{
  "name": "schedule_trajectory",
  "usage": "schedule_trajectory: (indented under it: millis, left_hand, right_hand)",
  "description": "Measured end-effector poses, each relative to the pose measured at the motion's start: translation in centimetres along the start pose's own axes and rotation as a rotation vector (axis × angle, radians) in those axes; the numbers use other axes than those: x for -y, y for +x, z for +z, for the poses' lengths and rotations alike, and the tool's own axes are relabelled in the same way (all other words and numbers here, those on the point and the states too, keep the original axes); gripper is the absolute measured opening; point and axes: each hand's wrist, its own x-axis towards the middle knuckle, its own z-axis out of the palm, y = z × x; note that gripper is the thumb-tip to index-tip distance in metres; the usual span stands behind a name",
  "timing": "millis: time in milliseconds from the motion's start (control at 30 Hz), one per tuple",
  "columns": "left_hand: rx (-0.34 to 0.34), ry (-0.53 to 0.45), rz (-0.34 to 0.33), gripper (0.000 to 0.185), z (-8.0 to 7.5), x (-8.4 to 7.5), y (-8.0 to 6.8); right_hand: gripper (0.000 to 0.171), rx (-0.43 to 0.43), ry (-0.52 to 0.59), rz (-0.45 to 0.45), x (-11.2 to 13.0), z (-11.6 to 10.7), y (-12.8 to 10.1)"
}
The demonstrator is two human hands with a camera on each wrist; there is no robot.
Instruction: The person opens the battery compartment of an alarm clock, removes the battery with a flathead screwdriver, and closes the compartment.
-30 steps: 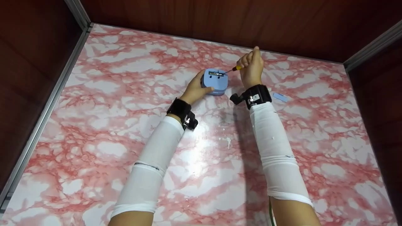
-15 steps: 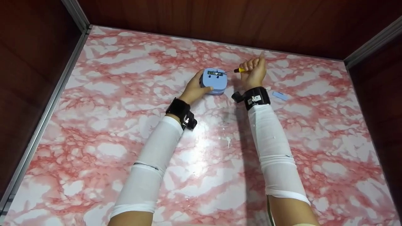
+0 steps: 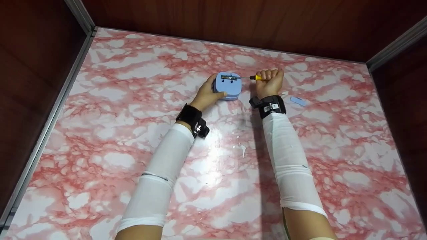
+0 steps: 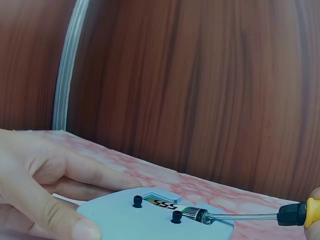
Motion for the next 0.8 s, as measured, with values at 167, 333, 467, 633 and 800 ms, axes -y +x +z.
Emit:
schedule_trajectory:
  millis: [167,333,467,633,800]
  left_hand:
    - [-0.006,-0.004,-0.008,0.087,-0.03,0.02,0.02]
    - [-0.005,-0.013,-0.016,0.087,0.03,0.10,0.13]
    - [-0.010,-0.015,-0.009,0.087,0.11,0.22,0.16]
    - [-0.007,-0.013,-0.003,0.087,0.19,0.14,0.17]
    - [-0.001,0.013,-0.005,0.087,0.10,-0.05,0.14]
  right_hand:
    - [0.054,0.008,-0.008,0.001,-0.14,0.04,-0.10]
    - [0.053,0.023,-0.043,-0.008,-0.19,0.30,-0.10]
    - [0.055,0.015,-0.042,-0.009,-0.12,0.31,-0.12]
    - [0.055,0.017,-0.052,-0.016,-0.01,0.45,-0.20]
    - [0.053,0.038,-0.088,-0.027,-0.06,0.90,-0.38]
